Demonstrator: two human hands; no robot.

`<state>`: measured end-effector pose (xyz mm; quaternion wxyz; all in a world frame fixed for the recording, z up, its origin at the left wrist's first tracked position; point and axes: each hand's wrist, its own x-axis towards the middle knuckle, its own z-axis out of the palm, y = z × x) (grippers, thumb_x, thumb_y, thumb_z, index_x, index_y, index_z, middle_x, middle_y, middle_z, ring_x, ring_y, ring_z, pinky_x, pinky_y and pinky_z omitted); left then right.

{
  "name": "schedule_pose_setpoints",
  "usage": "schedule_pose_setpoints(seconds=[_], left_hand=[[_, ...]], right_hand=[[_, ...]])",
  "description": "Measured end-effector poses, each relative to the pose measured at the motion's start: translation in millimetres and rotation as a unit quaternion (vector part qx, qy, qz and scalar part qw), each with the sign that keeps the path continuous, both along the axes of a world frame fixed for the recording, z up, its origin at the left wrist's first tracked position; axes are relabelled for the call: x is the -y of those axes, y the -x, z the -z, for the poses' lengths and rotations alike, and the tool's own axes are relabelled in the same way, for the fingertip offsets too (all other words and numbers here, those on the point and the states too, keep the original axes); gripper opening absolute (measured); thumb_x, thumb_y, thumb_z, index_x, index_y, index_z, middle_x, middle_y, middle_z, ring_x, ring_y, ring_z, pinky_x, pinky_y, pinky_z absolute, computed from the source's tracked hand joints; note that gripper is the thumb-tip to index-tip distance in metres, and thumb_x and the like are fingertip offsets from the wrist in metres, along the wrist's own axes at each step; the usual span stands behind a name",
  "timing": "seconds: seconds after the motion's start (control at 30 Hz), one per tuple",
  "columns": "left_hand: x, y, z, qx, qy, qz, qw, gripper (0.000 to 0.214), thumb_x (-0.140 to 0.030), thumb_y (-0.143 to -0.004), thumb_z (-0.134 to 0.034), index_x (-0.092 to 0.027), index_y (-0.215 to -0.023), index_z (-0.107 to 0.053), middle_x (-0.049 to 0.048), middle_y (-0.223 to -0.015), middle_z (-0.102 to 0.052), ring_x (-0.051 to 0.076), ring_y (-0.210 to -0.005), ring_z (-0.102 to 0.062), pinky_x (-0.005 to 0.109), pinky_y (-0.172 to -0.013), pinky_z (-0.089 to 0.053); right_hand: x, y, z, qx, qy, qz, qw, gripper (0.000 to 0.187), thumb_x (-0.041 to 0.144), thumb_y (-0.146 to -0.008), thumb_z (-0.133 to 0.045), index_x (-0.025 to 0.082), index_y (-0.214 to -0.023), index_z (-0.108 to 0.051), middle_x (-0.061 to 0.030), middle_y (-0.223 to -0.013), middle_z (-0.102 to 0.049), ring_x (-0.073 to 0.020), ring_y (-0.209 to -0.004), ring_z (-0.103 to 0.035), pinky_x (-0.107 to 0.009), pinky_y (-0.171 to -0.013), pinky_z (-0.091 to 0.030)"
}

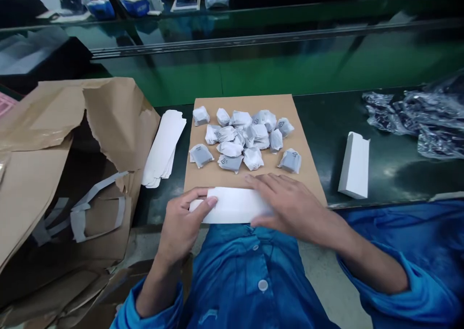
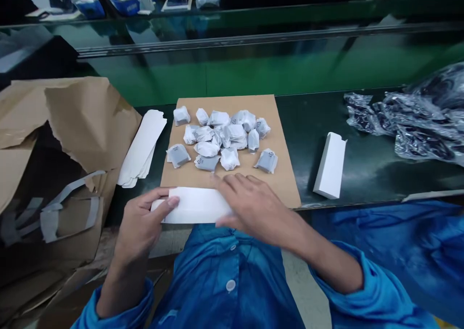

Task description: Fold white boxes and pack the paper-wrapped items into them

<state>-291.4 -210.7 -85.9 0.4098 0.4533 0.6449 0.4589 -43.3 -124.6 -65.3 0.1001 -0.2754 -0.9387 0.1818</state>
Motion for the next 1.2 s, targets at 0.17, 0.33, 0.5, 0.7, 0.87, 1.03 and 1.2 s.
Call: schedule_pose_setpoints(seconds=[0.17, 0.33, 0.5, 0.7, 0.87, 1.03, 1.2], left_hand=[[8.2, 3.9, 12.1, 0.196, 0.064, 0.119, 0.971, 0.035, -0.04, -0.077, -0.079, -0.02, -0.105, -0.076, 0.0022, -0.07, -0.073, 0.01, -0.054, -0.06, 0.016, -0.047, -0.044], [9.7, 13.5, 3.3, 0.051, 0.029, 0.172, 0.983, 0.025, -0.026, -0.078, -0.077, -0.021, -0.103, -0.078, 0.0021, -0.075, -0.076, 0.009, -0.057, -0.064, 0.014, -0.05, -0.048], [3.9, -6.4, 3.9, -0.129, -0.057, 0.086, 0.986, 0.016, -0.017, -0.082, -0.07, -0.023, -0.094, -0.078, 0.0011, -0.091, -0.079, 0.013, -0.078, -0.074, 0.017, -0.067, -0.057], [4.6, -8.9, -2.7, -0.138, -0.144, -0.006, 0.98, 0.022, -0.012, -0.085, -0.067, -0.026, -0.1, -0.075, -0.0018, -0.101, -0.078, 0.013, -0.083, -0.075, 0.023, -0.074, -0.061], [10.4, -46.6, 11.3, -0.055, -0.353, -0.077, 0.931, 0.057, -0.048, -0.091, -0.063, -0.028, -0.143, -0.05, 0.0081, -0.132, -0.066, 0.027, -0.112, -0.068, 0.043, -0.089, -0.061], [-2.0, -76.5, 27.7, -0.11, -0.202, -0.122, 0.966, 0.089, -0.054, -0.085, -0.067, -0.024, -0.155, -0.021, 0.0158, -0.142, -0.054, 0.03, -0.125, -0.059, 0.042, -0.095, -0.055], [-8.9, -50.6, 24.0, -0.189, -0.18, -0.047, 0.964, 0.064, -0.045, -0.077, -0.074, -0.02, -0.132, -0.053, 0.0103, -0.126, -0.061, 0.026, -0.109, -0.065, 0.035, -0.086, -0.056]], right_hand=[[23.4, -0.6, 10.3, -0.049, -0.13, -0.068, 0.988, 0.07, 0.045, -0.092, -0.062, 0.003, -0.145, -0.04, -0.0201, -0.122, -0.065, -0.0304, -0.104, -0.061, -0.042, -0.084, -0.05], [15.7, -8.2, 16.8, -0.098, -0.087, -0.094, 0.987, 0.061, 0.049, -0.096, -0.056, 0.005, -0.138, -0.047, -0.0172, -0.13, -0.063, -0.027, -0.112, -0.059, -0.04, -0.09, -0.049], [23.7, -0.2, 19.0, -0.038, -0.246, -0.066, 0.966, 0.043, 0.027, -0.097, -0.054, 0.001, -0.13, -0.054, -0.0212, -0.12, -0.068, -0.0312, -0.105, -0.064, -0.044, -0.085, -0.052], [23.0, -2.8, 16.9, -0.039, -0.312, 0.006, 0.949, 0.031, 0.013, -0.093, -0.054, 0.001, -0.121, -0.061, -0.0202, -0.113, -0.072, -0.0315, -0.102, -0.068, -0.042, -0.086, -0.055], [26.3, 11.8, 32.0, -0.125, -0.304, 0.211, 0.921, 0.046, 0.017, -0.09, -0.059, 0.001, -0.133, -0.052, -0.0219, -0.112, -0.071, -0.0311, -0.1, -0.069, -0.041, -0.082, -0.055], [54.8, 33.9, 38.2, -0.175, -0.134, 0.1, 0.97, 0.067, 0.027, -0.095, -0.054, 0.0, -0.151, -0.029, -0.0256, -0.135, -0.059, -0.0334, -0.124, -0.059, -0.044, -0.095, -0.053], [36.5, 23.9, 9.8, -0.285, 0.127, 0.104, 0.945, 0.054, 0.043, -0.094, -0.062, 0.019, -0.141, -0.051, -0.0113, -0.12, -0.065, -0.0203, -0.105, -0.063, -0.033, -0.085, -0.056]])
